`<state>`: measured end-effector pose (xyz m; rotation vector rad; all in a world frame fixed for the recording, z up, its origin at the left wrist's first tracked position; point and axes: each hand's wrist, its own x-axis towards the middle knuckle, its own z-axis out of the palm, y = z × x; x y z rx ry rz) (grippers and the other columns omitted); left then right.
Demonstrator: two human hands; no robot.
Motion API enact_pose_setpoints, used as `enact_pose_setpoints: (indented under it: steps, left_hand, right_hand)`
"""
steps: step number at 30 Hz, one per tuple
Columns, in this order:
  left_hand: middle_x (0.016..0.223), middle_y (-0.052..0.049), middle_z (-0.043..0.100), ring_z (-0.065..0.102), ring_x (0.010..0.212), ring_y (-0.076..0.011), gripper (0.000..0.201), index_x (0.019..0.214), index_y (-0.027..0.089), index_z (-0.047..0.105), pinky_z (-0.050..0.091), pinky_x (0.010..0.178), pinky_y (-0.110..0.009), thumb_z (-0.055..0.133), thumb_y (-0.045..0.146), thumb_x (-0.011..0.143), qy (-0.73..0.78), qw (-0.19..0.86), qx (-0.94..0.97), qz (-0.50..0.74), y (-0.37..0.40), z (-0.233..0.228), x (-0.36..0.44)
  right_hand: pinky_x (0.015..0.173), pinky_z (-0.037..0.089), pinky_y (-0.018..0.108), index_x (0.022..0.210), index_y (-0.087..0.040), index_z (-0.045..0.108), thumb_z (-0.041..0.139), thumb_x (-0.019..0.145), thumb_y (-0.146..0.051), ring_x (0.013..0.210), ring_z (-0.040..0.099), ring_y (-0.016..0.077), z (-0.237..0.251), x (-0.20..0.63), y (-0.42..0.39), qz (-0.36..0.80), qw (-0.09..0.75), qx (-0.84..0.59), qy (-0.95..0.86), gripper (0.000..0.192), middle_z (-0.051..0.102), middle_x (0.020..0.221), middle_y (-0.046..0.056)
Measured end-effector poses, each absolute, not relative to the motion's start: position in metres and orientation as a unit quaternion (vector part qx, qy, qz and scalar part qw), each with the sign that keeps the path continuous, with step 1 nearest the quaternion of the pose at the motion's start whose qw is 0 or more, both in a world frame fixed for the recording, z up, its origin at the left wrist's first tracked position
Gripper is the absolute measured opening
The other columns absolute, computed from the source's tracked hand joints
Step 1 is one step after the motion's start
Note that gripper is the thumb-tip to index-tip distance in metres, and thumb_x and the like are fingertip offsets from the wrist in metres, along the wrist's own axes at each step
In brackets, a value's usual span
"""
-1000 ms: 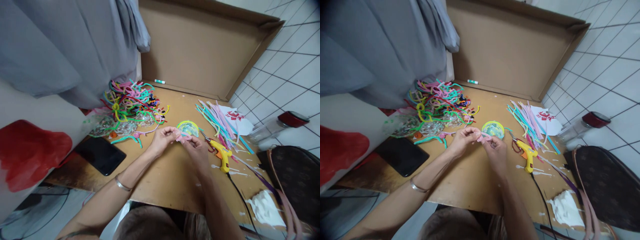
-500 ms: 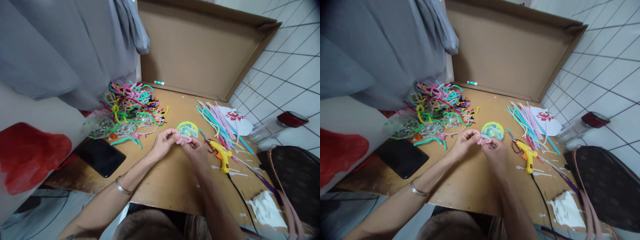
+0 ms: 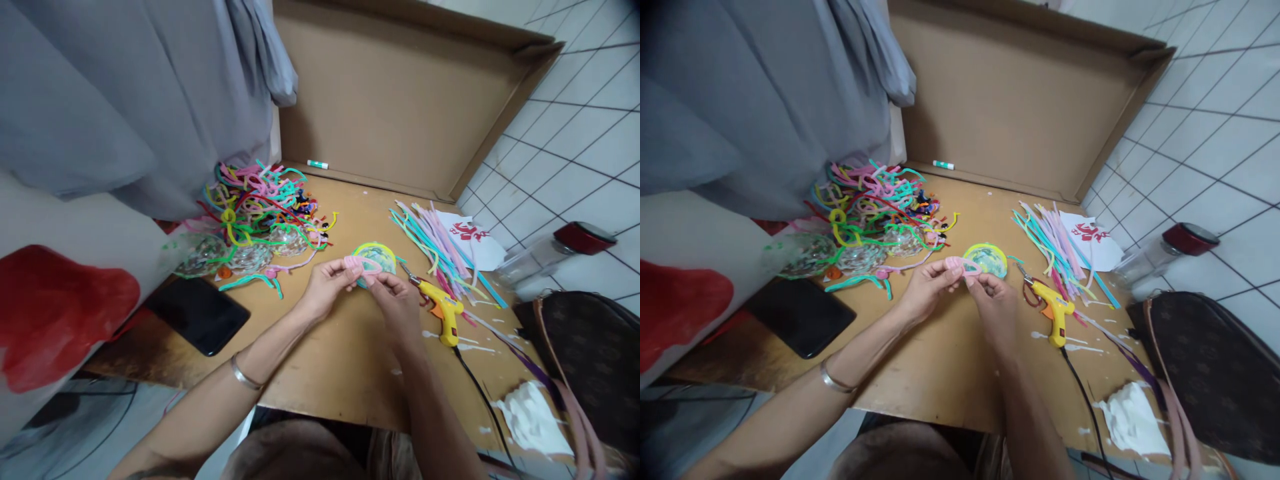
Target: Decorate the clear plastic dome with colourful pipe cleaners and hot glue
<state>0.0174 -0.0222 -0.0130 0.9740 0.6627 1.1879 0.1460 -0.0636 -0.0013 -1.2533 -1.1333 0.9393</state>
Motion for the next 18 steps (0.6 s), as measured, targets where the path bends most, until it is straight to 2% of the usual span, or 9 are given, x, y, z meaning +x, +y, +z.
enact_pose_setpoints:
  steps: [12, 18]
  left_hand:
    - [0.059, 0.001, 0.059, 0.046, 0.052, -0.0046, 0.037, 0.066, 0.011, 0.069, 0.033, 0.049, -0.019, 0.089, 0.039, 0.053, 0.289, 0.730, 0.363, 0.501, -0.0204, -0.0087, 0.0139]
    - [0.058, 0.002, 0.057, 0.045, 0.052, -0.0042, 0.039, 0.068, 0.010, 0.069, 0.032, 0.049, -0.018, 0.089, 0.040, 0.053, 0.286, 0.730, 0.365, 0.502, -0.0202, -0.0090, 0.0149]
  right_hand:
    - [0.061, 0.050, 0.033, 0.071, -0.022, 0.071, 0.069, 0.071, -0.046, 0.061, 0.060, 0.0184, -0.0015, 0.1455, -0.0654, 0.344, 0.575, -0.563, -0.483, 0.024, 0.069, 0.069, 0.001]
    - [0.060, 0.046, 0.029, 0.071, -0.019, 0.070, 0.067, 0.074, -0.043, 0.060, 0.056, 0.0149, -0.0012, 0.1424, -0.0678, 0.314, 0.583, -0.575, -0.481, 0.024, 0.067, 0.066, 0.000]
